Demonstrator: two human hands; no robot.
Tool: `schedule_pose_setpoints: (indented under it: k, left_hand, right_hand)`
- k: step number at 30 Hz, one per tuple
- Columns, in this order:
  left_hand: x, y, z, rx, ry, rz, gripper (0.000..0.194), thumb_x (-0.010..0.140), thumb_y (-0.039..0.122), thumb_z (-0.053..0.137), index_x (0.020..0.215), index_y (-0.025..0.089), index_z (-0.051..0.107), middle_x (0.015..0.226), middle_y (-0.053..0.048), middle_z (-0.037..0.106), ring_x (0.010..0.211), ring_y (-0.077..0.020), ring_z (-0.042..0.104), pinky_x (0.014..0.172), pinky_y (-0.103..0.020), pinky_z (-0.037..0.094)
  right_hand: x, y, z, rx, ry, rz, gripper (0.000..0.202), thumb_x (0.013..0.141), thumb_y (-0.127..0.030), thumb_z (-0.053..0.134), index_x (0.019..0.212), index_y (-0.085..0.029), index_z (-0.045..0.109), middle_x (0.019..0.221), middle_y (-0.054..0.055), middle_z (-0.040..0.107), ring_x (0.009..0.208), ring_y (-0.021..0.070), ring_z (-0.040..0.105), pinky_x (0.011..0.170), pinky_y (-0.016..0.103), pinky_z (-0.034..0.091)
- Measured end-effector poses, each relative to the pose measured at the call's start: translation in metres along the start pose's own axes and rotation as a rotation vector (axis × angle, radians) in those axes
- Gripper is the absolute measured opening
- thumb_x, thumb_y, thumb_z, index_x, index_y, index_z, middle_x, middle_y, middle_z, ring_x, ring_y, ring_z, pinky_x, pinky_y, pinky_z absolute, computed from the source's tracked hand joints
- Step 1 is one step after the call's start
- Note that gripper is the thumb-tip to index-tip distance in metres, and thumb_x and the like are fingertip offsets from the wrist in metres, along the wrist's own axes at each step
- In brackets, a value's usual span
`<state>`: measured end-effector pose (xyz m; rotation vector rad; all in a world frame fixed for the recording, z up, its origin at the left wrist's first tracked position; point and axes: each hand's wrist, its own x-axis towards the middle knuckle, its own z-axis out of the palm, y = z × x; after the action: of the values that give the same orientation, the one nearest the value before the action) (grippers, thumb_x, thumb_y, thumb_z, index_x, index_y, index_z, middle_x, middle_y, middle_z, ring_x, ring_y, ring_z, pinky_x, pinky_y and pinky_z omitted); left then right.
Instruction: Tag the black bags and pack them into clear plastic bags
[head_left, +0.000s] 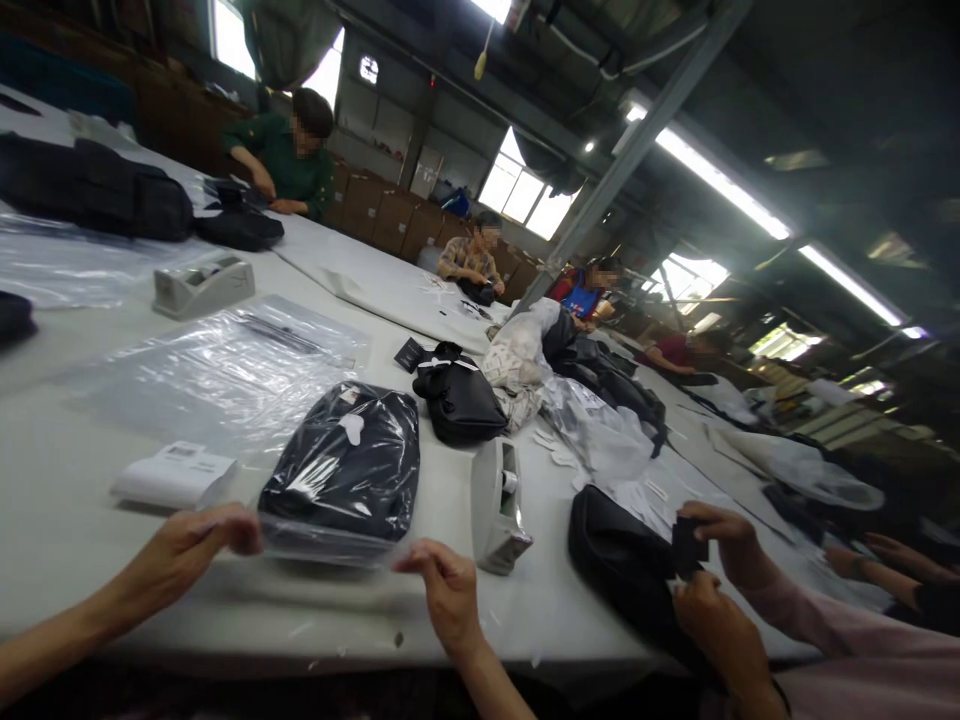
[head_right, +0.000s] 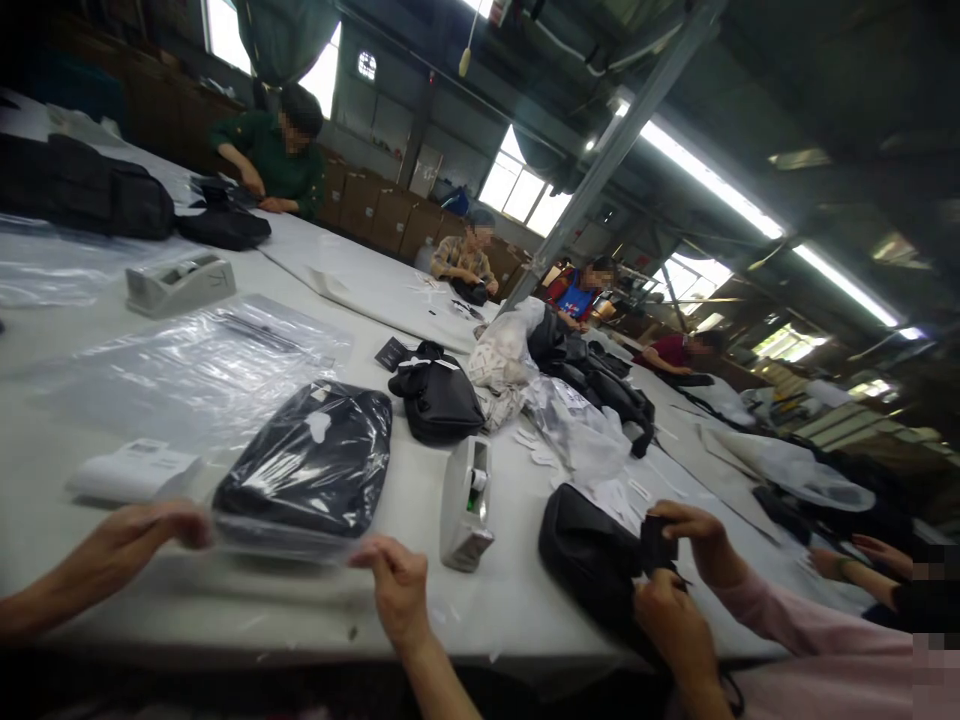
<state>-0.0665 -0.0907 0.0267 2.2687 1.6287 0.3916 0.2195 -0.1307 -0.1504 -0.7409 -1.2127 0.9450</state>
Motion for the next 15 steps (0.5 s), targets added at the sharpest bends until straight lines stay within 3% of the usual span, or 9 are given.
schedule_pose_setpoints:
  k: [2, 4, 7, 11, 15]
  left_hand:
    - [0.005, 0.019, 0.004, -0.211, 0.057, -0.172, 0.035, 0.094, 0.042, 0.042, 0.075, 0.021, 0.062, 0.062, 0.004, 0.064, 0.059, -0.0135, 0.059, 0.060, -0.022, 0.051]
    - [0.011, 0.035, 0.004, -0.292, 0.143, -0.235, 0.033, 0.094, 0.044, 0.042, 0.074, 0.021, 0.055, 0.055, 0.007, 0.057, 0.052, -0.0117, 0.054, 0.054, -0.020, 0.046]
    - [0.016, 0.044, 0.001, -0.192, 0.237, -0.278, 0.035, 0.094, 0.045, 0.039, 0.069, 0.022, 0.047, 0.048, 0.008, 0.050, 0.047, -0.0105, 0.052, 0.052, -0.019, 0.042]
    - [0.021, 0.022, 0.006, 0.044, 0.238, -0.295, 0.033, 0.094, 0.046, 0.037, 0.074, 0.023, 0.047, 0.054, 0.008, 0.052, 0.050, -0.0119, 0.056, 0.055, -0.022, 0.043]
    - [0.027, -0.017, 0.022, 0.195, 0.186, -0.323, 0.035, 0.092, 0.047, 0.035, 0.077, 0.023, 0.055, 0.070, 0.001, 0.065, 0.074, -0.0196, 0.065, 0.066, -0.026, 0.044]
  right_hand:
    - [0.009, 0.000, 0.009, 0.195, 0.169, 0.237, 0.027, 0.094, -0.041, 0.050, 0.094, -0.018, 0.065, 0.069, 0.002, 0.071, 0.060, 0.0179, 0.071, 0.055, 0.027, 0.059]
    - [0.018, 0.000, 0.015, 0.366, 0.248, 0.409, 0.031, 0.086, -0.049, 0.060, 0.086, -0.018, 0.062, 0.059, -0.001, 0.066, 0.050, 0.0166, 0.067, 0.046, 0.024, 0.054]
    - [0.025, -0.001, 0.019, 0.393, 0.270, 0.469, 0.038, 0.082, -0.056, 0.062, 0.082, -0.018, 0.059, 0.055, -0.003, 0.063, 0.045, 0.0153, 0.065, 0.041, 0.021, 0.049]
    - [0.022, 0.010, 0.030, 0.319, 0.343, 0.560, 0.046, 0.083, -0.064, 0.054, 0.083, -0.018, 0.057, 0.047, -0.005, 0.057, 0.039, 0.0143, 0.059, 0.036, 0.020, 0.043]
    - [0.016, 0.030, 0.045, 0.219, 0.390, 0.662, 0.049, 0.083, -0.067, 0.048, 0.079, -0.018, 0.057, 0.040, -0.009, 0.044, 0.029, 0.0118, 0.045, 0.030, 0.021, 0.032]
